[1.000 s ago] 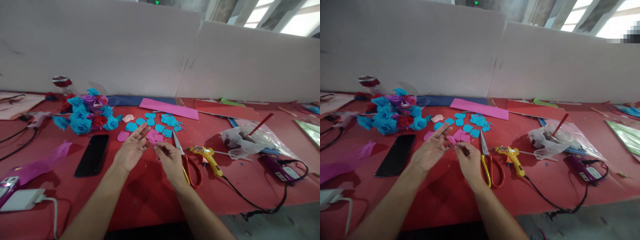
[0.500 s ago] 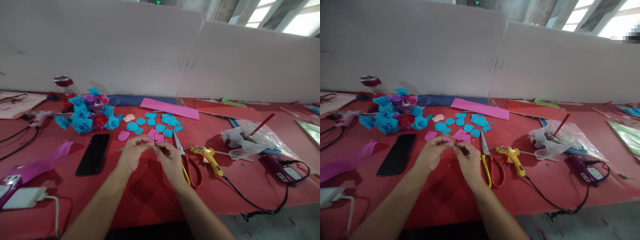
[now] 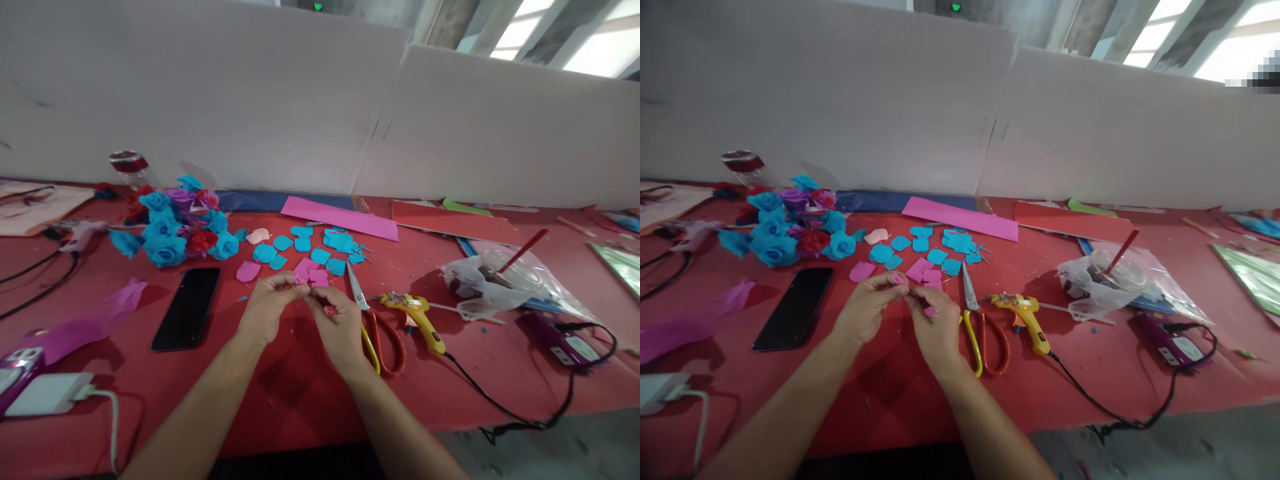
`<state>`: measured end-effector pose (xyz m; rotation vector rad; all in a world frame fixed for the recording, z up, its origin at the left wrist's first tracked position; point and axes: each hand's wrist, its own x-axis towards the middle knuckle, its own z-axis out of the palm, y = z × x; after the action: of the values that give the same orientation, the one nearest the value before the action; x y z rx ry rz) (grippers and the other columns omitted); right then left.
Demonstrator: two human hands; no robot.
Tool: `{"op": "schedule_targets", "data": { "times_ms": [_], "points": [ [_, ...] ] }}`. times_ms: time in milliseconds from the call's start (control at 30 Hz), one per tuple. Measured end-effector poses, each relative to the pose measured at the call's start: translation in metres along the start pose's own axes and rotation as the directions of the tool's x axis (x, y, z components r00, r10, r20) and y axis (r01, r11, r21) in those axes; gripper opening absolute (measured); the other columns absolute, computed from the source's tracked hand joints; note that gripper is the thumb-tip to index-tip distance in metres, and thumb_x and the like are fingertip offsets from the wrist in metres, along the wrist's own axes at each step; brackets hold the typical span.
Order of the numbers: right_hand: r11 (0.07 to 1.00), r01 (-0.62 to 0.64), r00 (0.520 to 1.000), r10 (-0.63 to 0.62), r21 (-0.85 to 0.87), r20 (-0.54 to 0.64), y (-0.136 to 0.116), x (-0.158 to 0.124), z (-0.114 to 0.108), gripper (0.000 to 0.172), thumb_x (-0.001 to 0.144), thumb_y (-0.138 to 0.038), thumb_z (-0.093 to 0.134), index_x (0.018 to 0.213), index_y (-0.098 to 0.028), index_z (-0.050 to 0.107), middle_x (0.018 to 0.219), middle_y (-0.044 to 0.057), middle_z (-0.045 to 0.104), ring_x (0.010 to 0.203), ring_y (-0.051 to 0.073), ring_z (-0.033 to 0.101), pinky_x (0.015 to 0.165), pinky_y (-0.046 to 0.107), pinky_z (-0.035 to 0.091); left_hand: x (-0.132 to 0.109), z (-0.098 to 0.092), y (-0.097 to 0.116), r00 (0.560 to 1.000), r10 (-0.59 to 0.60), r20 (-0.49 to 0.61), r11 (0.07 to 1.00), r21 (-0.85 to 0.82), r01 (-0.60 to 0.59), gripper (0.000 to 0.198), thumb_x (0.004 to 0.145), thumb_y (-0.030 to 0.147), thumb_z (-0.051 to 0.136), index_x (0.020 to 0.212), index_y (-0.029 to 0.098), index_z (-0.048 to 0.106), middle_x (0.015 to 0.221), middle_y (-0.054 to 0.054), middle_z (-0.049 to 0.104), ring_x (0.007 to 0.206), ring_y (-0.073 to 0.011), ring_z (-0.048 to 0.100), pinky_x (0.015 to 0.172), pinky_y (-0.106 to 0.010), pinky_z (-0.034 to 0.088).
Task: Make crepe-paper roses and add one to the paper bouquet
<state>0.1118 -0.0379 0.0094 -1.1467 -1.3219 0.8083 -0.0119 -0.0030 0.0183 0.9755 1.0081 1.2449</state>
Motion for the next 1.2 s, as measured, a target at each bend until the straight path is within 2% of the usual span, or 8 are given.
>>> {"op": "schedule_targets", "data": {
  "times_ms": [200, 333, 433, 567, 733, 800, 1000, 1200],
  "points": [
    [0.965, -0.191, 0.982, 0.19, 0.181, 0.024, -0.002, 0.002, 0.0, 0.011, 0.08, -0.027, 0.063, 0.086, -0.019, 0.068, 0.082, 0.003, 0.068, 0.073, 0.016, 0.061, 0.067, 0.029, 0.048, 0.0, 0.0, -0.001, 0.998, -0.06, 0.021, 0.998, 0.023, 0.06, 0.014, 0.058, 0.023, 0.079, 0.069, 0.019, 0.071, 0.074, 0.0, 0.065, 0.078, -0.0141, 0.057, 0.078, -0.028, 0.043],
    [0.916, -0.237, 0.972, 0.226, 0.325, 0.07, -0.005, 0.002, 0.001, 0.009, 0.077, -0.028, 0.065, 0.081, -0.02, 0.067, 0.076, 0.0, 0.065, 0.069, 0.014, 0.058, 0.07, 0.028, 0.048, 0.0, -0.002, 0.002, 0.998, -0.05, 0.039, 0.998, 0.023, 0.05, 0.013, 0.059, 0.024, 0.079, 0.066, 0.019, 0.069, 0.073, 0.0, 0.064, 0.076, -0.0136, 0.057, 0.077, -0.027, 0.044],
    [0.88, -0.291, 0.957, 0.27, 0.376, 0.111, -0.005, 0.002, 0.001, 0.012, 0.075, -0.03, 0.067, 0.084, -0.021, 0.068, 0.072, -0.001, 0.063, 0.062, 0.012, 0.055, 0.06, 0.025, 0.046, 0.001, -0.003, 0.002, 0.998, -0.049, 0.031, 0.999, 0.008, 0.049, 0.015, 0.058, 0.024, 0.08, 0.065, 0.018, 0.069, 0.072, 0.0, 0.064, 0.075, -0.0139, 0.057, 0.076, -0.027, 0.044],
    [0.895, -0.325, 0.943, 0.285, 0.305, 0.171, -0.004, 0.012, -0.003, 0.015, 0.076, -0.033, 0.067, 0.083, -0.019, 0.068, 0.06, -0.003, 0.056, 0.051, 0.01, 0.047, 0.05, 0.023, 0.038, 0.004, -0.004, 0.003, 0.998, -0.055, 0.022, 0.997, -0.052, 0.056, 0.018, 0.059, 0.026, 0.08, 0.072, 0.018, 0.07, 0.077, -0.001, 0.066, 0.079, -0.0144, 0.058, 0.081, -0.028, 0.043],
    [0.994, -0.105, 0.984, 0.102, 0.014, 0.143, -0.011, 0.032, -0.004, 0.013, 0.079, -0.031, 0.062, 0.08, -0.019, 0.068, 0.067, 0.0, 0.06, 0.061, 0.013, 0.053, 0.059, 0.026, 0.041, 0.007, -0.008, 0.008, 1.0, -0.018, 0.02, 0.983, -0.185, 0.021, 0.022, 0.058, 0.019, 0.08, 0.079, 0.019, 0.07, 0.083, 0.0, 0.067, 0.084, -0.0126, 0.059, 0.083, -0.027, 0.044],
    [0.998, -0.066, 0.985, 0.066, -0.009, 0.158, -0.01, 0.037, -0.003, 0.014, 0.079, -0.031, 0.062, 0.077, -0.018, 0.067, 0.07, 0.001, 0.061, 0.063, 0.014, 0.053, 0.06, 0.027, 0.041, 0.008, -0.01, 0.009, 0.999, -0.01, 0.034, 0.974, -0.224, 0.018, 0.023, 0.058, 0.018, 0.08, 0.079, 0.019, 0.07, 0.083, 0.0, 0.067, 0.084, -0.0118, 0.059, 0.084, -0.026, 0.043],
    [0.971, -0.17, 0.967, 0.131, 0.167, 0.217, 0.005, 0.035, -0.003, 0.016, 0.077, -0.031, 0.065, 0.088, -0.021, 0.068, 0.067, -0.002, 0.058, 0.061, 0.012, 0.051, 0.057, 0.024, 0.039, 0.01, -0.017, 0.009, 0.987, -0.014, 0.163, 0.97, -0.238, 0.053, 0.02, 0.063, 0.02, 0.079, 0.081, 0.019, 0.07, 0.083, -0.001, 0.065, 0.082, -0.0115, 0.058, 0.079, -0.024, 0.044],
    [0.915, -0.324, 0.928, 0.258, 0.239, 0.269, 0.004, 0.03, -0.006, 0.01, 0.07, -0.029, 0.068, 0.075, -0.02, 0.069, 0.059, -0.003, 0.054, 0.052, 0.009, 0.043, 0.05, 0.023, 0.032, 0.011, -0.028, 0.015, 0.98, 0.035, 0.194, 0.954, -0.298, 0.025, 0.019, 0.063, 0.027, 0.08, 0.067, 0.018, 0.064, 0.073, 0.001, 0.057, 0.069, -0.0096, 0.051, 0.069, -0.024, 0.042]
  ]
}}
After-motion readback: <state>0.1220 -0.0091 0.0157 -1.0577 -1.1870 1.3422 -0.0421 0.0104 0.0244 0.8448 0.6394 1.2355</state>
